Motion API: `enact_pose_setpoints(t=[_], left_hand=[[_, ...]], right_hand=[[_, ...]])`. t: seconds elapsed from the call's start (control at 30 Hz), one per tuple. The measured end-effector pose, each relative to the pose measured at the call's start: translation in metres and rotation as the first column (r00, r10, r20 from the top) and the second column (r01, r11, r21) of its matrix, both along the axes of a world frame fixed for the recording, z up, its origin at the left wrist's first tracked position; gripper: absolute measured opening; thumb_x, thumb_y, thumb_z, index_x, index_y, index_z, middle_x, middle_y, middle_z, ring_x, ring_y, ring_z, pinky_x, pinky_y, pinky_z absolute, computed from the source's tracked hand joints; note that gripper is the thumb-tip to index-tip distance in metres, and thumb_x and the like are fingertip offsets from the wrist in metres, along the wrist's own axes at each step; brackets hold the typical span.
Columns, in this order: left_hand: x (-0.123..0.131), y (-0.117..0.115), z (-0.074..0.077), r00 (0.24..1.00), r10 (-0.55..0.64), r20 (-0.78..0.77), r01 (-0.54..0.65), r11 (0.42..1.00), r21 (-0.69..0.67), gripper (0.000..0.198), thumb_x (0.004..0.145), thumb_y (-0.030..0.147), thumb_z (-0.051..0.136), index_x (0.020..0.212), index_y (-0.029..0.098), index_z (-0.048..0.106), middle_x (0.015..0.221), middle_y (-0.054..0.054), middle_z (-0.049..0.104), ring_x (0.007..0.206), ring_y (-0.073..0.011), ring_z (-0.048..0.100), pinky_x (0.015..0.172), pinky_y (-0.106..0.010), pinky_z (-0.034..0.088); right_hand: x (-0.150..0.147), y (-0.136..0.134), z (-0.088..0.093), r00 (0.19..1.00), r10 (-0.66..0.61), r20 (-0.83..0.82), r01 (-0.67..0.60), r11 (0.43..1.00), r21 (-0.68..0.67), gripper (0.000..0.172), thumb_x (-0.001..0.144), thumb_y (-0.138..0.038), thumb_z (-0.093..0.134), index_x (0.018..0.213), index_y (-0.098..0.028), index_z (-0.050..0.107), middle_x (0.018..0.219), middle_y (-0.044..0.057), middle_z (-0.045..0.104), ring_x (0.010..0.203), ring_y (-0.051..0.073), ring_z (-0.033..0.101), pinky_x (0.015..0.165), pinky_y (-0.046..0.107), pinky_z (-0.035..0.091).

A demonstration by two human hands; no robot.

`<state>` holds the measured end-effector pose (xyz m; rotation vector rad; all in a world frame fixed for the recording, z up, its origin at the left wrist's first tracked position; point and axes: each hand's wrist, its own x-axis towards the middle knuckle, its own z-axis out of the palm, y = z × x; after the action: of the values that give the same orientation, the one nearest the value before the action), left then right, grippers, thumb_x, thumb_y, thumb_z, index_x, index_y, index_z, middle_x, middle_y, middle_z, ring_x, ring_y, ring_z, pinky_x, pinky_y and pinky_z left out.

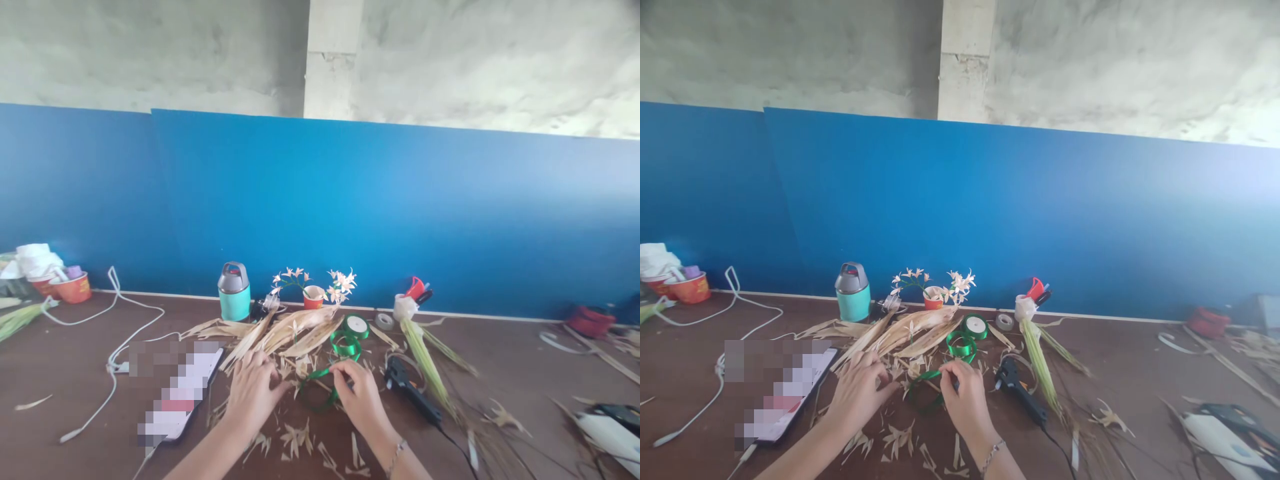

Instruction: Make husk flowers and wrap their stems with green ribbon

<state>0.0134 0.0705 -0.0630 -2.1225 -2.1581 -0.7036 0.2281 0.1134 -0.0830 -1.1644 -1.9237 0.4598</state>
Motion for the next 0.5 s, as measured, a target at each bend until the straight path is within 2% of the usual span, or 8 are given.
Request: enact_pose_setpoints(t=[0.1,0.17,0.27,0.4,0.5], left_hand=[[0.001,0.002,-0.005,0.999,0.022,0.037,-0.020,0.998,-0.060,0.014,0.071,0.029,0.062,0.059,0.021,0.064,0.081,-0.003,0.061,0.094,-0.0249,0.053,0.082,-0.036,0.038],[-0.003,0.004,-0.003,0.993,0.055,0.109,-0.048,0.997,-0.064,0.014,0.071,0.026,0.060,0.059,0.021,0.064,0.082,-0.003,0.062,0.092,-0.0254,0.055,0.080,-0.037,0.039],[-0.010,0.007,0.009,0.956,0.055,0.286,-0.076,0.995,0.061,0.017,0.073,0.030,0.059,0.061,0.021,0.064,0.084,-0.005,0.064,0.089,-0.0266,0.056,0.079,-0.040,0.042],[-0.003,0.006,0.028,0.853,-0.166,0.495,-0.004,0.946,0.323,0.016,0.074,0.034,0.058,0.065,0.021,0.062,0.086,-0.005,0.062,0.089,-0.0242,0.057,0.083,-0.038,0.043],[0.017,0.006,0.030,0.732,-0.325,0.600,0.089,0.917,0.389,0.013,0.076,0.031,0.057,0.068,0.020,0.061,0.088,-0.005,0.061,0.086,-0.0215,0.058,0.080,-0.034,0.045]], right_hand=[[-0.001,-0.003,0.004,1.000,-0.006,0.029,0.006,1.000,0.001,0.020,0.080,-0.019,0.042,0.071,-0.019,0.060,0.072,0.003,0.066,0.068,0.017,0.060,0.068,0.028,0.042],[-0.001,-0.004,0.005,0.999,-0.008,0.038,0.007,1.000,0.009,0.020,0.079,-0.018,0.042,0.070,-0.019,0.060,0.071,0.003,0.065,0.068,0.017,0.060,0.068,0.029,0.041],[-0.003,-0.005,0.006,0.999,-0.012,0.036,0.011,1.000,0.013,0.019,0.079,-0.017,0.044,0.071,-0.019,0.061,0.072,0.003,0.066,0.070,0.018,0.060,0.071,0.031,0.040],[-0.006,-0.007,0.009,0.999,-0.035,-0.006,0.035,0.999,0.009,0.015,0.078,-0.021,0.050,0.068,-0.019,0.062,0.068,0.003,0.064,0.067,0.019,0.058,0.071,0.032,0.040],[-0.007,-0.012,0.015,0.992,0.002,-0.126,-0.006,1.000,-0.028,0.020,0.080,-0.029,0.052,0.066,-0.019,0.061,0.065,0.003,0.062,0.066,0.019,0.057,0.066,0.029,0.041]])
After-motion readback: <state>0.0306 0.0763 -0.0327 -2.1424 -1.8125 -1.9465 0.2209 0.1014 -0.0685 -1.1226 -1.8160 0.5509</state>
